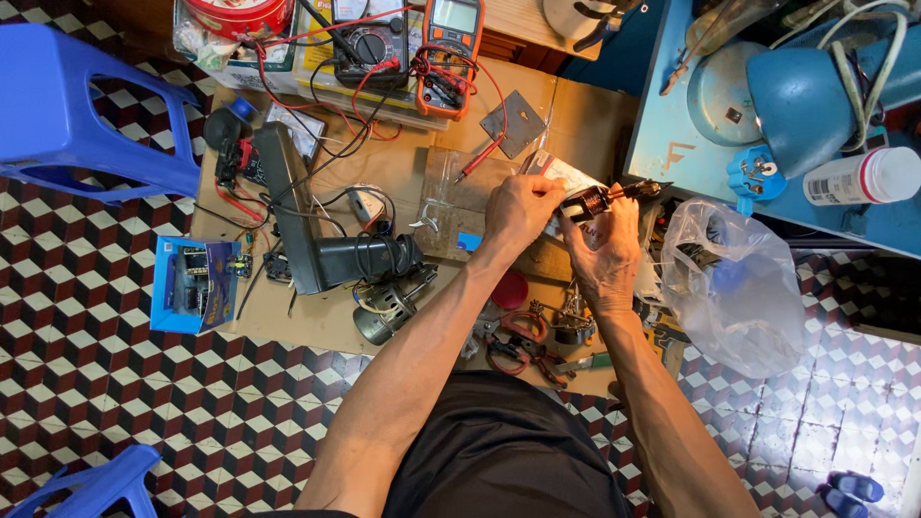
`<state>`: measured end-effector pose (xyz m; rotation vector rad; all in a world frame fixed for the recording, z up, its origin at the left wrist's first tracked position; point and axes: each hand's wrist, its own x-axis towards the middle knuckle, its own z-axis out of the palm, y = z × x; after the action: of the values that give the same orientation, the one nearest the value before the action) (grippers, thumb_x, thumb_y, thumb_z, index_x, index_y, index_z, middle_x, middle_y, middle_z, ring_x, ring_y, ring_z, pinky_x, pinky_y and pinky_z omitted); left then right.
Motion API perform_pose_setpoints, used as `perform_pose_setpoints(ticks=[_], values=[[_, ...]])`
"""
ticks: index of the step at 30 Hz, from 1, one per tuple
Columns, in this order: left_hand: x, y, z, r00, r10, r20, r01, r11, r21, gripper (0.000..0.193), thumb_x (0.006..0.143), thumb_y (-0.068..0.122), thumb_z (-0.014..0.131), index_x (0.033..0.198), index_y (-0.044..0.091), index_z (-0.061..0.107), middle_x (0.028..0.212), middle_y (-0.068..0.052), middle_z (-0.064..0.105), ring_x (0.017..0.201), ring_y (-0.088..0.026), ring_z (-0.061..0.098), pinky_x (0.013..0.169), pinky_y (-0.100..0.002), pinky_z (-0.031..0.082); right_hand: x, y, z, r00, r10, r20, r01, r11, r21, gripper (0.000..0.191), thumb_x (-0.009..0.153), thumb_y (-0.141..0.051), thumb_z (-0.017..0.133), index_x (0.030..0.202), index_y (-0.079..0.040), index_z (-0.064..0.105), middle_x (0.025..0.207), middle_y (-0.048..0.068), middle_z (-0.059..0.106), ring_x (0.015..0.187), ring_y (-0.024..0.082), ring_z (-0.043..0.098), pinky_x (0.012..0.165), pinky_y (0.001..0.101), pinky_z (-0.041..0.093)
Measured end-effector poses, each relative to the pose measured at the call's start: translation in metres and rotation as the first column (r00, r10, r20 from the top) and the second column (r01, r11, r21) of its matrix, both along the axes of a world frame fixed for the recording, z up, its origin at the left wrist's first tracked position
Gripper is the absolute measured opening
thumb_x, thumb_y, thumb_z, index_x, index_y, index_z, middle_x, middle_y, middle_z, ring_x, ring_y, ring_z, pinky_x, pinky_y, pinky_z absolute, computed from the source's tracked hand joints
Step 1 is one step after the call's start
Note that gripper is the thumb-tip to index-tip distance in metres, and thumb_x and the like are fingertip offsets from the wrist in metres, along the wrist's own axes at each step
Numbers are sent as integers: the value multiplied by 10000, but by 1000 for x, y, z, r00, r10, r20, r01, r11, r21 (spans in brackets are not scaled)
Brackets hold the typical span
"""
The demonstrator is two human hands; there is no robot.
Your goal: The person assembles small electronic components on a cluttered workbench. They handle wires, a cylindrical coil, and a small black plastic housing, using pliers to strip and bend wires, then insert and secure them into the housing.
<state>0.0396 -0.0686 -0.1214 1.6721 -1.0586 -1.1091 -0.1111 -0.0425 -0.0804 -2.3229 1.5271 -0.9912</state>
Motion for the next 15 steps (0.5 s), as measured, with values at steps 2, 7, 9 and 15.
perform_pose_setpoints(ticks=[2,7,9,15], values=[[0,1,1,1000,-4,-10,4,1000,2,279,836,374,716,930,134,825,771,-69,786,685,-206,751,649,-357,566,-2,5,6,1000,-19,23,16,991,132,450,910,-145,818,1253,34,590,1253,205,605,1191,394,590,1007,453,507],[0,5,4,998,-26,-55,30,997,66,301,853,376,698,968,125,819,788,-65,800,704,-209,765,654,-359,566,-1,5,8,1000,-9,2,9,996,91,338,929,-140,803,1162,24,623,1271,204,602,1204,400,576,1025,465,497],[-1,4,4,999,-16,-29,17,999,35,299,840,365,705,978,125,819,815,-76,800,728,-210,770,677,-350,574,-2,5,5,1000,8,18,-8,998,56,353,931,-136,794,1192,27,622,1308,210,601,1239,413,567,1065,470,487],[-2,2,2,1000,-5,13,5,1000,4,309,821,373,710,984,135,820,854,-82,800,751,-221,770,690,-351,579,-7,5,0,999,-19,-31,21,998,61,441,909,-172,808,1245,43,620,1393,232,579,1373,454,494,1157,486,416]])
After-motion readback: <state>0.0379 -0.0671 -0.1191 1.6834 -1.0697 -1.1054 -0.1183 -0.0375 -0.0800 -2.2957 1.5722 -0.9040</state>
